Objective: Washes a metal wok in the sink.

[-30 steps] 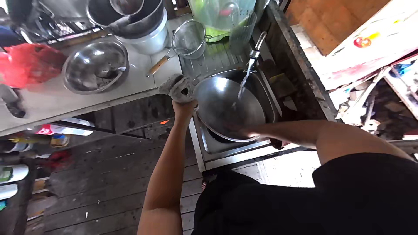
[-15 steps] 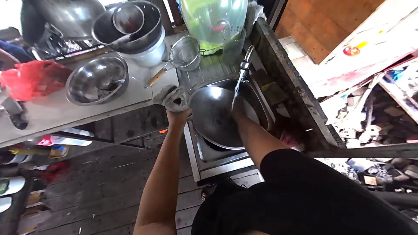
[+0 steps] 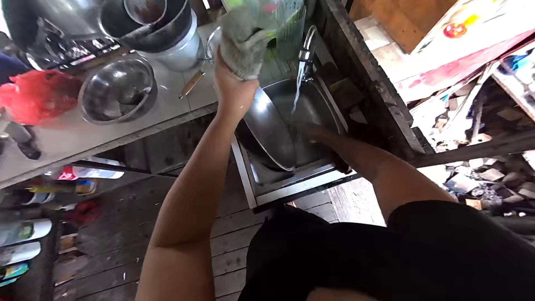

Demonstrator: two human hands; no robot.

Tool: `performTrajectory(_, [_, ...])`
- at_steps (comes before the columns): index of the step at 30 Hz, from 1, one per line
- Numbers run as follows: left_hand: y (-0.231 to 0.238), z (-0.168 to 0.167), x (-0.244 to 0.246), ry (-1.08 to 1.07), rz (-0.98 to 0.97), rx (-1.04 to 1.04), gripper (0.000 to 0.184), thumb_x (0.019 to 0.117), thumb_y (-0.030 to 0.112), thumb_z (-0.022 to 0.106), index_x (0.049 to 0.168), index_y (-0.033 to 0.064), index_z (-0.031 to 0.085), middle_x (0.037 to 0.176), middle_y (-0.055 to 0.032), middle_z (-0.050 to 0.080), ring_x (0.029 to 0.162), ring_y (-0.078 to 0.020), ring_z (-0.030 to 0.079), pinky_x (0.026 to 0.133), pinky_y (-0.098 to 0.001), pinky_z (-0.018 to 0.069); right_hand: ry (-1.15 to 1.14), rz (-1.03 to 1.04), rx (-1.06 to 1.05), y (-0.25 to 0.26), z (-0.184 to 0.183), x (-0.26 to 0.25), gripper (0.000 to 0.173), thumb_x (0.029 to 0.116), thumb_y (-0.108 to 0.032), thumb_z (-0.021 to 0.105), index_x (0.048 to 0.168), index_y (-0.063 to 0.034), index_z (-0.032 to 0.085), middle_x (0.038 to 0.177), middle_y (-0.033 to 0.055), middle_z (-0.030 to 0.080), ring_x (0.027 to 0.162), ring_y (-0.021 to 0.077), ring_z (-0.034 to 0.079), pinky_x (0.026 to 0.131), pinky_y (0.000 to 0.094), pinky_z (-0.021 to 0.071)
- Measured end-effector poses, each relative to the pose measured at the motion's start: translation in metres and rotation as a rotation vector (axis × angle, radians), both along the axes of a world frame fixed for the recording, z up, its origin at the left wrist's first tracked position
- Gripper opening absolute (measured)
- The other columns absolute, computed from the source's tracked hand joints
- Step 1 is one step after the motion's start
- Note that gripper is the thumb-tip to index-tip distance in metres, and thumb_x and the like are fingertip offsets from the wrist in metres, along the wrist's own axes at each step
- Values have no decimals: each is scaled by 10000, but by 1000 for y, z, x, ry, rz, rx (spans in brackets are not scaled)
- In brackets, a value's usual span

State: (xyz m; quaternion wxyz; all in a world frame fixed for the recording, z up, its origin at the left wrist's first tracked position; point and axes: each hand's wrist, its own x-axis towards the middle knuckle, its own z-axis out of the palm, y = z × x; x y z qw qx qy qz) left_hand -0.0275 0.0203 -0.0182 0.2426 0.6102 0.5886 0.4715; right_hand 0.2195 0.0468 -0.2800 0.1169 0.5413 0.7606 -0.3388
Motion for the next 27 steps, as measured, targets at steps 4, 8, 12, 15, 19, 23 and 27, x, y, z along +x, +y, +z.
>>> performTrajectory(4, [-4,59,14,344,-62,27,862,729,110,809,1491,12,419,1389,-128,608,1315,-193,562,1124,-440,430,571,-675,61,68,62,-13,338,1022,-87,585,1338,32,595,1179,198,685,1003,260,682,904,427,564])
performTrajectory(8, [-7,93,16,500,-2,5,684,750,179,798,1360,33,525,1300,-105,647,1263,-169,585,1118,-429,406,1474,-1055,-257,101,103,-28,162,1084,-89,440,1181,-34,557,842,26,633,677,97,624,655,241,571])
performTrajectory(12, [-2,99,1,452,47,81,751,729,197,813,1374,-10,489,1297,-118,629,1226,-111,594,1088,-304,450,1297,-1011,-254,107,140,-42,349,1123,-405,403,917,-148,519,644,-59,493,481,44,465,465,209,444])
performTrajectory(15, [-3,98,-12,297,56,149,822,690,104,817,1399,-49,430,1303,-126,603,1196,-71,595,1044,-221,475,837,-755,99,106,143,-39,250,1105,-190,444,1207,-10,584,884,86,540,674,149,503,616,303,466])
performTrajectory(19, [-5,91,-36,135,99,231,884,614,58,801,1395,-59,404,1279,-111,602,1165,-81,611,995,-226,518,27,-432,281,99,164,-30,490,1044,-180,533,1432,114,479,1474,333,497,1357,480,514,1061,652,433])
performTrajectory(23, [-22,84,-46,-23,184,230,890,604,-15,781,1398,-39,382,1239,-83,596,1106,-69,624,935,-225,548,-301,-428,316,116,147,-43,505,980,-178,621,1344,153,506,1368,352,545,1249,507,573,885,671,512])
performTrajectory(27, [-34,77,-55,-176,247,206,874,600,-127,754,1384,-24,385,1220,-73,598,1095,-80,630,929,-245,560,-217,-512,281,127,132,-47,403,1004,-157,607,1292,124,584,1344,335,590,1267,499,577,957,678,488])
